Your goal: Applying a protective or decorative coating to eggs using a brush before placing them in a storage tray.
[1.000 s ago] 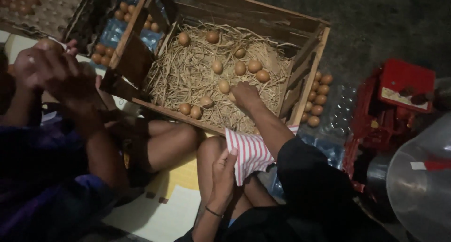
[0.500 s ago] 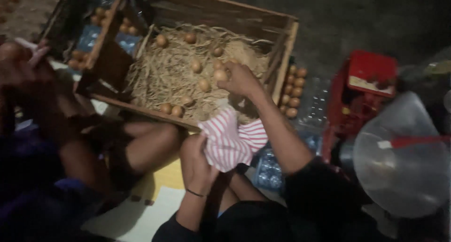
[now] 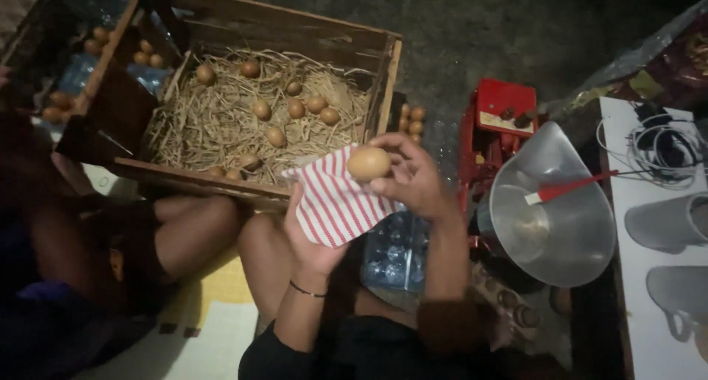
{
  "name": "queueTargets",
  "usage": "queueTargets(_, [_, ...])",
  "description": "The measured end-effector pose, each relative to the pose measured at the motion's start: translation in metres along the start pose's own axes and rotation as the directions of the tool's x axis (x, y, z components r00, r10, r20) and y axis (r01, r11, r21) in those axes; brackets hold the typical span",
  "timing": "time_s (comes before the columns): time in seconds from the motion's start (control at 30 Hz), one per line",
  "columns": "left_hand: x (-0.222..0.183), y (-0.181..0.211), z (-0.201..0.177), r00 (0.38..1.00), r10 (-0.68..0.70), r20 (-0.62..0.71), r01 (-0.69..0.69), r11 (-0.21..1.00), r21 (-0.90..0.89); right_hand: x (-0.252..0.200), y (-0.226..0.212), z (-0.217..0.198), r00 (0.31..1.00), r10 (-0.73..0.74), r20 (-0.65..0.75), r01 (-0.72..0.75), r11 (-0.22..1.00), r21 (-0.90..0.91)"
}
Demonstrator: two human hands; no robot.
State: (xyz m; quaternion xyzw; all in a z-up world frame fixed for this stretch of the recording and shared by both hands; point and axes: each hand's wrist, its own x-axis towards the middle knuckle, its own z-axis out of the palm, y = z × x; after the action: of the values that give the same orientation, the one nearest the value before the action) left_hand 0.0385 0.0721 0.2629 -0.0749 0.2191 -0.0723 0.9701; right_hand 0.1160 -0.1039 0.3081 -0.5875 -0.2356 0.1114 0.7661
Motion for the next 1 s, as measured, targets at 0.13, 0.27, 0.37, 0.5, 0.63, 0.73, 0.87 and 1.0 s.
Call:
queueTargets(0.13, [-0.009, -0.014, 0.003, 1.0, 0.007, -0.028, -0.007, 1.0, -0.002, -0.03, -0.025, 0.02, 0.996, -0.08, -0.034, 0.073, 0.979, -0.189])
queueTargets(0.27, [-0.013, -0.023, -0.006, 0.996, -0.066, 0.062, 0.067, 0.998, -0.013, -0.048, -0.034, 0.039, 0.969, -0.23, -0.089, 0.177, 0.898, -0.402])
queueTargets(0.37, [-0.026, -0.035, 0.012, 0.988, -0.071, 0.136, 0.064, 0.996, 0.055, -0.051, -0.029, 0.043, 0.934, -0.332, -0.131, 0.221, 0.826, -0.519])
queueTargets(0.5, [-0.052, -0.053, 0.052, 0.983, -0.018, 0.185, -0.045, 0.942, 0.333, -0.053, -0.016, 0.032, 0.874, -0.479, -0.085, 0.273, 0.627, -0.729])
queueTargets(0.63, [-0.031, -0.041, 0.019, 0.992, -0.042, 0.119, 0.005, 0.956, 0.294, -0.054, -0.024, 0.043, 0.857, -0.499, -0.128, 0.236, 0.602, -0.762])
queueTargets(0.73, [-0.028, -0.041, 0.001, 0.995, 0.058, -0.085, 0.015, 0.734, 0.679, -0.056, -0.02, 0.044, 0.84, -0.517, -0.167, 0.198, 0.578, -0.792])
queueTargets(0.87, [-0.03, -0.045, -0.001, 0.976, 0.172, 0.13, -0.216, 0.759, 0.614, -0.057, -0.008, 0.041, 0.855, -0.502, -0.126, 0.219, 0.571, -0.791])
queueTargets(1.0, [0.012, -0.031, -0.067, 0.964, 0.115, 0.239, -0.259, 0.613, 0.747, -0.057, 0.009, 0.041, 0.856, -0.512, -0.067, 0.249, 0.523, -0.815])
